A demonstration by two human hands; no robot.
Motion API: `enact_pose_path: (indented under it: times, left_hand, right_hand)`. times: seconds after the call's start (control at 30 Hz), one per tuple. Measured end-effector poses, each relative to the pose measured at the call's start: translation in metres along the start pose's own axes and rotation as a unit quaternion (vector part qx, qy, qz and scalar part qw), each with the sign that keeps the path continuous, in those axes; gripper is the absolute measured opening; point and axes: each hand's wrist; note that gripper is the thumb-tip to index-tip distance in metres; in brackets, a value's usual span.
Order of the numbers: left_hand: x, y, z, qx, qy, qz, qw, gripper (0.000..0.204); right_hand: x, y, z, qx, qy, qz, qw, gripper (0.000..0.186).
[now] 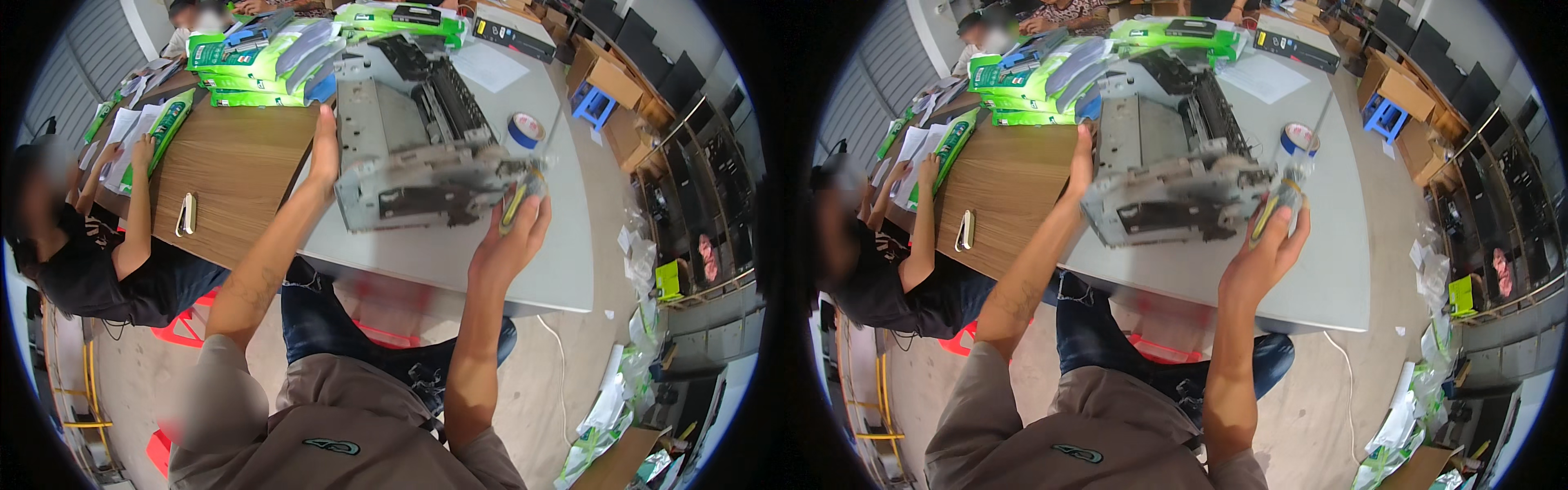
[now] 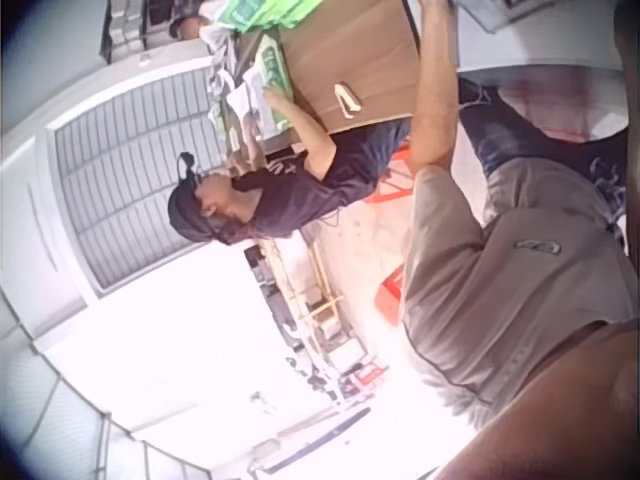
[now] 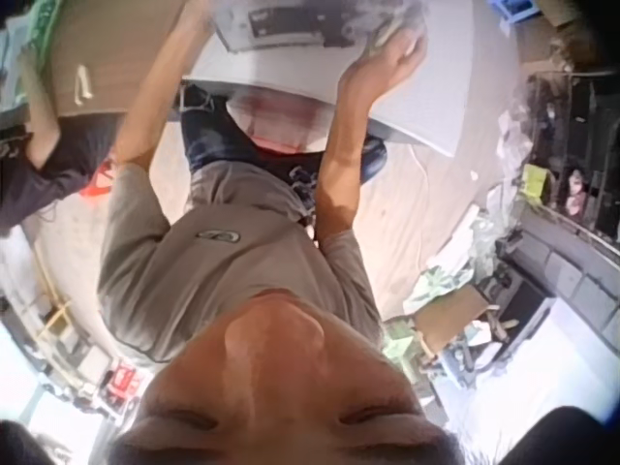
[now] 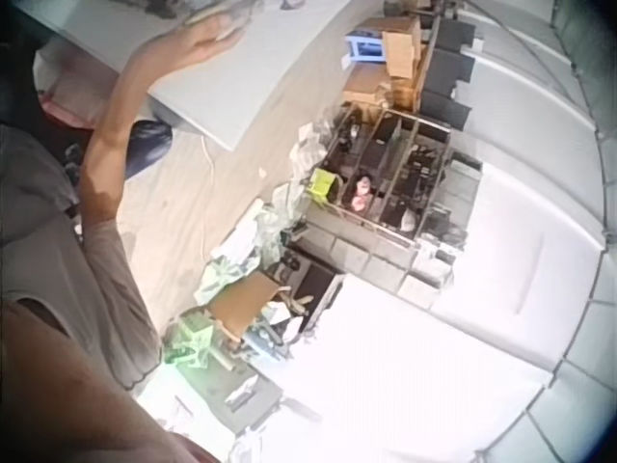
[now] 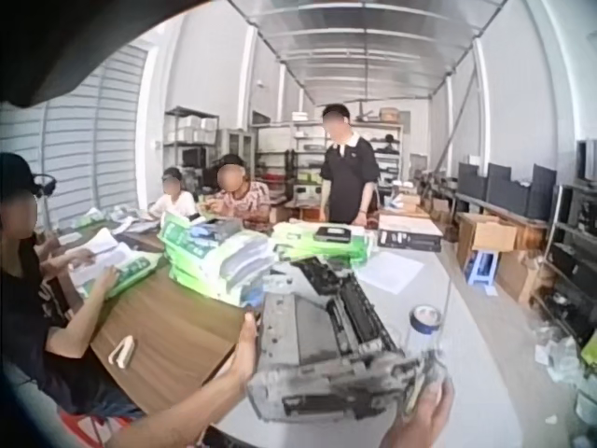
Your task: The person uses a screwdriver to remove screws from a metal printer assembly on a desk, then removes a small gear from the side of the unit by hand.
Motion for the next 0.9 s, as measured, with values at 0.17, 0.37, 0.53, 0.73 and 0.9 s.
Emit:
enact_pose_path:
  times: [0.17,0.37,0.53,0.73,0.9]
  left_hand:
    - [-0.008,0.015,-0.011,-0.279,-0.198,0.117,0.933,0.054]
    - [-0.06,0.105,0.043,-0.604,-0.472,-0.019,0.642,0.034]
    - [-0.1,0.099,0.042,-0.537,-0.538,-0.172,0.626,0.032]
    - [-0.092,0.114,0.026,-0.529,-0.566,-0.148,0.615,0.036]
    - [-0.085,0.112,0.011,-0.553,-0.571,-0.153,0.587,0.031]
  right_hand:
    - [0.034,-0.001,-0.012,0.078,0.087,-0.029,0.993,0.052]
    - [0.068,0.009,-0.008,0.062,0.233,-0.022,0.97,0.054]
    - [0.073,0.003,-0.01,0.023,0.225,-0.025,0.974,0.059]
    - [0.079,-0.003,-0.01,-0.004,0.243,-0.051,0.969,0.064]
    - [0.08,-0.004,-0.017,-0.019,0.225,-0.048,0.973,0.065]
Point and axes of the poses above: each hand's wrist, its own y-axis away from the middle knuckle, its own x-axis out of the back of the hand, z = x × y, and after that the axes turned 8 degrees about -x, right-handed
